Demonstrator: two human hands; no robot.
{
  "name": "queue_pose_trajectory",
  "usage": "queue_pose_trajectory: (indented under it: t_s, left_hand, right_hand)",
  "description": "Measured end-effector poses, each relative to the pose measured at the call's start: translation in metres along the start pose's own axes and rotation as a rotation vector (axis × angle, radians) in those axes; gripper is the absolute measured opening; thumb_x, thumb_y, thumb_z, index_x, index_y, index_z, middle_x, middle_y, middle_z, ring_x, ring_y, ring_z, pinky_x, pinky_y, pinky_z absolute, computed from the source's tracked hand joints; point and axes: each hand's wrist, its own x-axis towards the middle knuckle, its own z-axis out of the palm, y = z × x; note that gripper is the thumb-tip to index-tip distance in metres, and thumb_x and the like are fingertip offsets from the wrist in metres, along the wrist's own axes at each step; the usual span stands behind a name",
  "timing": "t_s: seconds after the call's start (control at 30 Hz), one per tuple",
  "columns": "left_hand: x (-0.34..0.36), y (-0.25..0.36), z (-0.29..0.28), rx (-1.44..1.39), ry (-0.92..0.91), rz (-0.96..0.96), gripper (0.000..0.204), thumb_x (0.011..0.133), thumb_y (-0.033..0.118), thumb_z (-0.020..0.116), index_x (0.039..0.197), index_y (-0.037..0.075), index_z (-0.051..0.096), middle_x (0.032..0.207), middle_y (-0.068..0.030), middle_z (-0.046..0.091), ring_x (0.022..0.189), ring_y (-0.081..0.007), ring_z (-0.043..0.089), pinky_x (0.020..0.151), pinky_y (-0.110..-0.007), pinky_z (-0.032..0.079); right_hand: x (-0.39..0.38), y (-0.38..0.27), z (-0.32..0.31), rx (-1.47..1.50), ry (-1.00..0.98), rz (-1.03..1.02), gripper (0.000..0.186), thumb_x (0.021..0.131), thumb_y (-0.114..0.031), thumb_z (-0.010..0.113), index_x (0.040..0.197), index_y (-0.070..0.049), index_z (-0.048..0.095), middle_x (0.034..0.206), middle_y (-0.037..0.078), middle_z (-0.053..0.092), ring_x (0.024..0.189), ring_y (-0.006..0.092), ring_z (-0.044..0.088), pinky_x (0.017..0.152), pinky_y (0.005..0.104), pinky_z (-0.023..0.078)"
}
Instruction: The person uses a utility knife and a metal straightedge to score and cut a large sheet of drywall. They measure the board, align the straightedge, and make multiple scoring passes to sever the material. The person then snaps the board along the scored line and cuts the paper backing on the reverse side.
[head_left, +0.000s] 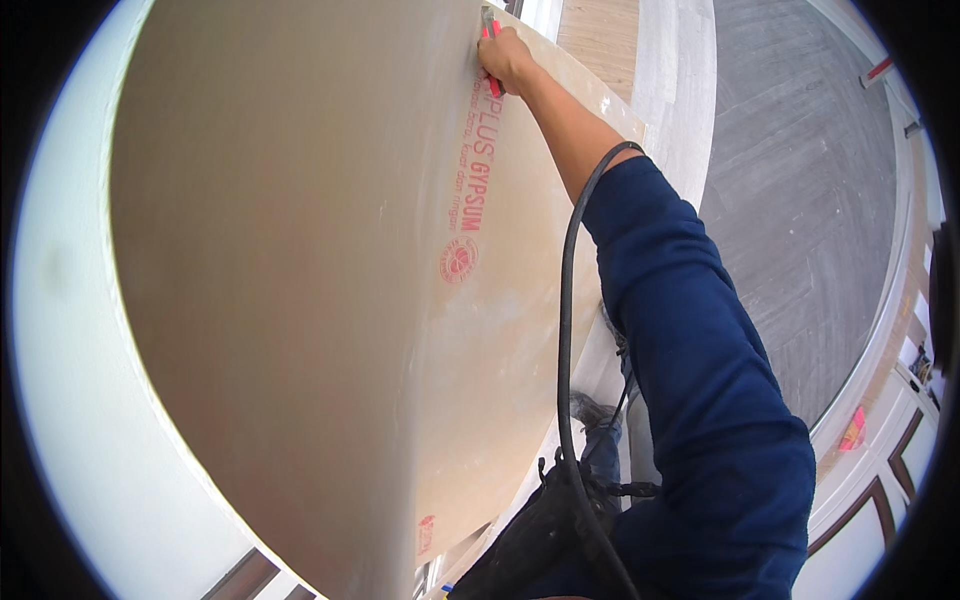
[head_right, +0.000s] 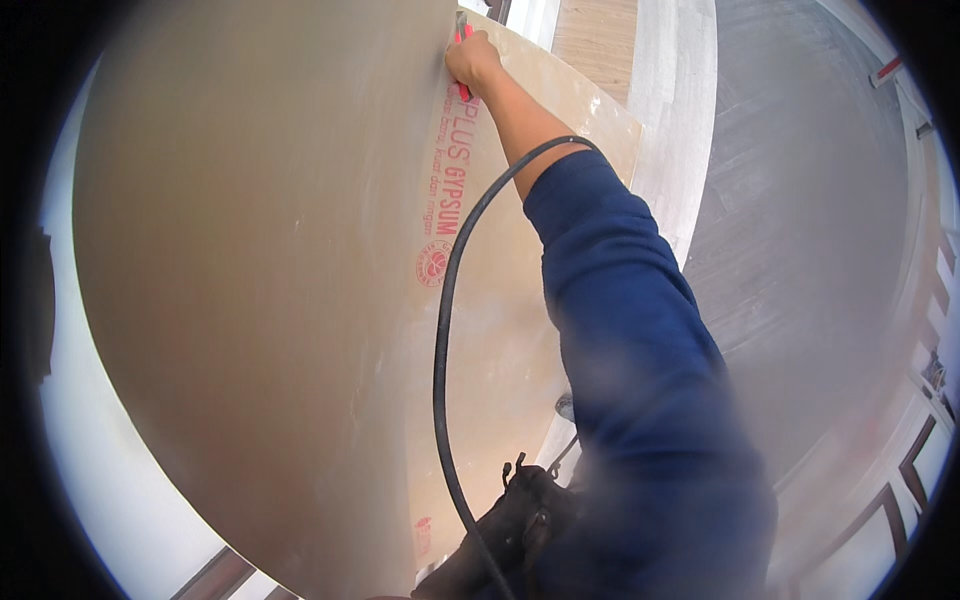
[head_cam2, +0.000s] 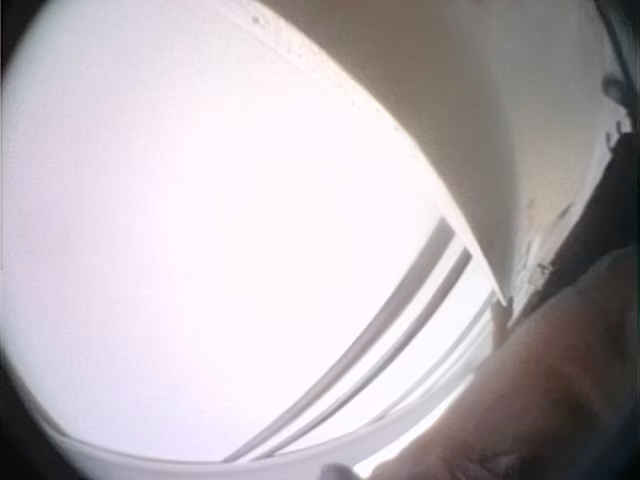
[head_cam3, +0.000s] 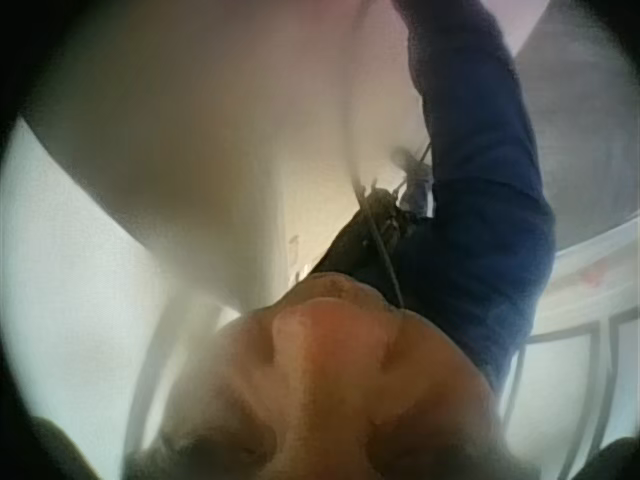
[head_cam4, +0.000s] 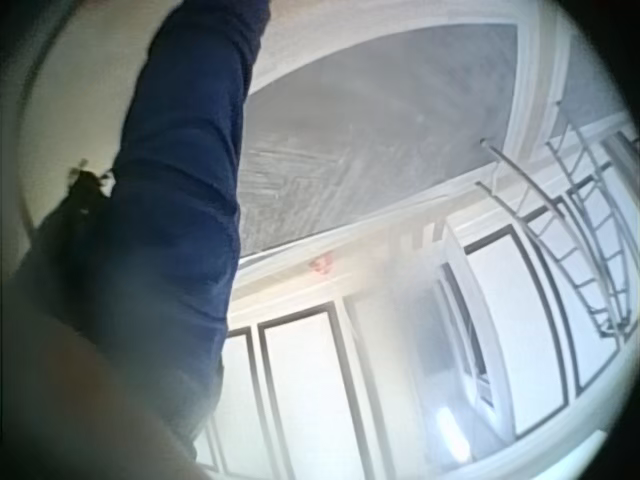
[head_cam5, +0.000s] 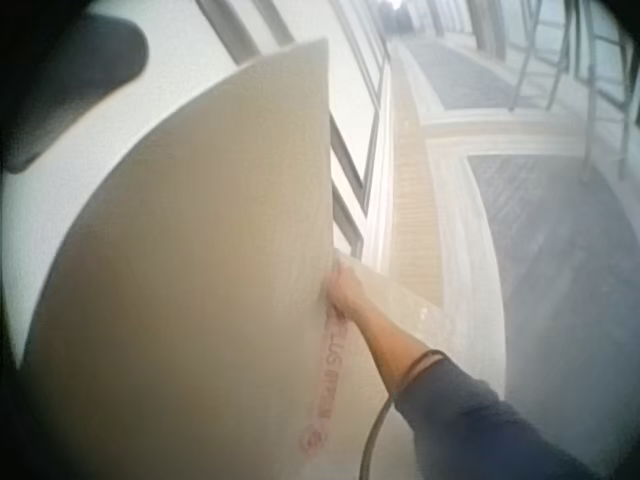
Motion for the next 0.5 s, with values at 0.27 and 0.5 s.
queue_pose_trajectory:
  t_s: [0.27,0.5]
  left_hand:
    - [-0.010,-0.019,0.017,-0.005,0.012,-0.002,0.073,0.090,0.050,0.064,0.136,-0.006,0.051,0.132,-0.0320,0.056,0.124,-0.0484,0.052,0.107,-0.054,0.039]
    - [0.000,-0.045,0.039,0.063,0.074,0.045,0.078,0.090,0.052,0.064,0.139,-0.007,0.048,0.136,-0.0334,0.054,0.128,-0.0494,0.049,0.109,-0.056,0.037]
  right_hand:
    - [-0.029,0.000,0.001,0.074,-0.150,0.044,0.042,0.093,-0.017,0.054,0.124,0.010,0.046,0.087,0.020,0.068,0.067,0.0276,0.067,0.058,0.0423,0.054]
    - [-0.082,0.008,0.001,0.067,-0.062,0.051,0.023,0.095,-0.013,0.047,0.105,0.008,0.050,0.072,0.014,0.058,0.054,0.0222,0.055,0.044,0.0381,0.046]
